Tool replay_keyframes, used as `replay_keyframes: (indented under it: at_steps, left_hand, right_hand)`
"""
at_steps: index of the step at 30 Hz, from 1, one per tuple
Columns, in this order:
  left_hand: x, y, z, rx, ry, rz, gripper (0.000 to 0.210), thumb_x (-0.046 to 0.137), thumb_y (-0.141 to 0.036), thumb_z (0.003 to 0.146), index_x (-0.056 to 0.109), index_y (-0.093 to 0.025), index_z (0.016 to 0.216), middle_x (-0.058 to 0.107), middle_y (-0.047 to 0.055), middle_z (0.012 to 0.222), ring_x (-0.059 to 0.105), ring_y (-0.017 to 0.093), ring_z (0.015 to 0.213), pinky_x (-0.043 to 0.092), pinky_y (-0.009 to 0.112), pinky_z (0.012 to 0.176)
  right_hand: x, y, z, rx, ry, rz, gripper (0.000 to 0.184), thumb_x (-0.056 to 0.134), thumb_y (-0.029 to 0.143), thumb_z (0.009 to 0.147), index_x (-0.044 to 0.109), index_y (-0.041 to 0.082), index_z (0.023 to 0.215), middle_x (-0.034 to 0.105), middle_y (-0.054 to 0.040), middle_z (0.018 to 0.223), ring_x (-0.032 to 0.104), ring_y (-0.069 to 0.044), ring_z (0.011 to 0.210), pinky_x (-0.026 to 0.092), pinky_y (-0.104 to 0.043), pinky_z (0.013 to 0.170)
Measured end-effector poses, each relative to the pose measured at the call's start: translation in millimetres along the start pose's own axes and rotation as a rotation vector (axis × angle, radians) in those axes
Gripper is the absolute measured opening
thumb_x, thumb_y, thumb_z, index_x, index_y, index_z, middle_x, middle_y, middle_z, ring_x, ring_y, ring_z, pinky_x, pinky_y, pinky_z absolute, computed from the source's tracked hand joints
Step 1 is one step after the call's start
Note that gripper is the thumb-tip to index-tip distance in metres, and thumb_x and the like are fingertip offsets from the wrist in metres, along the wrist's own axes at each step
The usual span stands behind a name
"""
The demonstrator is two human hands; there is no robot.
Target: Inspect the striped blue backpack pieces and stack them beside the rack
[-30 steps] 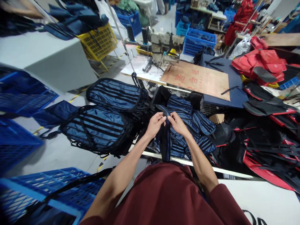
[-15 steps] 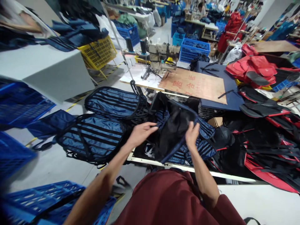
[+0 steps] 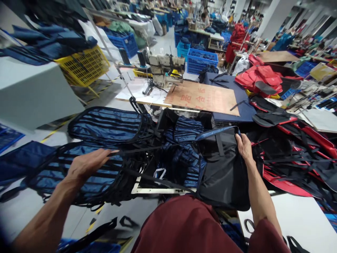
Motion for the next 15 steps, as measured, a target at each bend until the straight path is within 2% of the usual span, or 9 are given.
replay_keyframes:
  at_steps: [4, 6, 8, 10, 12, 15]
  left_hand:
    - [-13.8, 16, 7, 0.045, -0.018, 0.099, 0.067, 0.023, -0.063, 0.109, 0.077, -0.024, 0.105, 0.055, 0.002, 0.075, 0.060, 0.022, 0.076, 0.039, 0.026, 0.064]
    - [-9.6, 22, 13, 0.024, -0.023, 0.117, 0.064, 0.026, -0.059, 0.109, 0.078, -0.022, 0.114, 0.061, 0.002, 0.081, 0.064, 0.023, 0.081, 0.046, 0.026, 0.068]
    - [0.9, 15, 20, 0.016, -0.032, 0.094, 0.062, 0.033, -0.057, 0.107, 0.075, -0.018, 0.128, 0.071, 0.006, 0.097, 0.069, 0.026, 0.094, 0.057, 0.033, 0.081]
    - [16.2, -9, 25, 0.035, -0.036, 0.015, 0.066, 0.046, -0.061, 0.102, 0.068, -0.015, 0.142, 0.075, 0.013, 0.123, 0.071, 0.033, 0.116, 0.059, 0.047, 0.102]
    - [33.7, -50, 27, 0.062, -0.022, -0.133, 0.073, 0.058, -0.063, 0.096, 0.062, -0.016, 0.152, 0.070, 0.018, 0.145, 0.064, 0.038, 0.136, 0.051, 0.057, 0.119]
    - [56.5, -130, 24, 0.044, 0.037, -0.480, 0.070, 0.066, -0.063, 0.095, 0.061, -0.026, 0.155, 0.066, 0.012, 0.156, 0.061, 0.033, 0.144, 0.045, 0.055, 0.128]
  right_hand:
    - [-10, 7, 4, 0.013, 0.002, 0.071, 0.059, 0.057, 0.079, 0.101, 0.062, 0.021, 0.091, 0.053, 0.0025, 0.076, 0.046, -0.018, 0.073, 0.038, -0.031, 0.067]
    - [-15, 14, 3, 0.026, -0.033, 0.095, 0.058, 0.058, 0.078, 0.100, 0.064, 0.021, 0.093, 0.054, 0.0022, 0.078, 0.047, -0.018, 0.074, 0.039, -0.032, 0.069]
    - [-22, 24, -2, 0.046, -0.098, 0.120, 0.057, 0.059, 0.077, 0.100, 0.065, 0.020, 0.092, 0.054, 0.0020, 0.078, 0.047, -0.018, 0.074, 0.040, -0.032, 0.070]
    - [-25, 39, -9, 0.069, -0.166, 0.159, 0.056, 0.059, 0.076, 0.100, 0.064, 0.020, 0.091, 0.052, 0.0026, 0.077, 0.046, -0.018, 0.073, 0.040, -0.032, 0.069]
    - [-22, 60, -19, 0.075, -0.212, 0.213, 0.054, 0.059, 0.074, 0.101, 0.061, 0.021, 0.091, 0.049, 0.0034, 0.076, 0.044, -0.017, 0.072, 0.040, -0.031, 0.069]
    - [-5, 99, -40, 0.050, -0.273, 0.261, 0.047, 0.060, 0.068, 0.102, 0.060, 0.022, 0.093, 0.051, 0.0030, 0.080, 0.046, -0.018, 0.075, 0.043, -0.031, 0.072]
Point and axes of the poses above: each hand's wrist, its own z-axis towards the middle knuckle, its own x-axis out of the palm, y = z × x, the point moved 10 cm from there along z, towards the middle knuckle
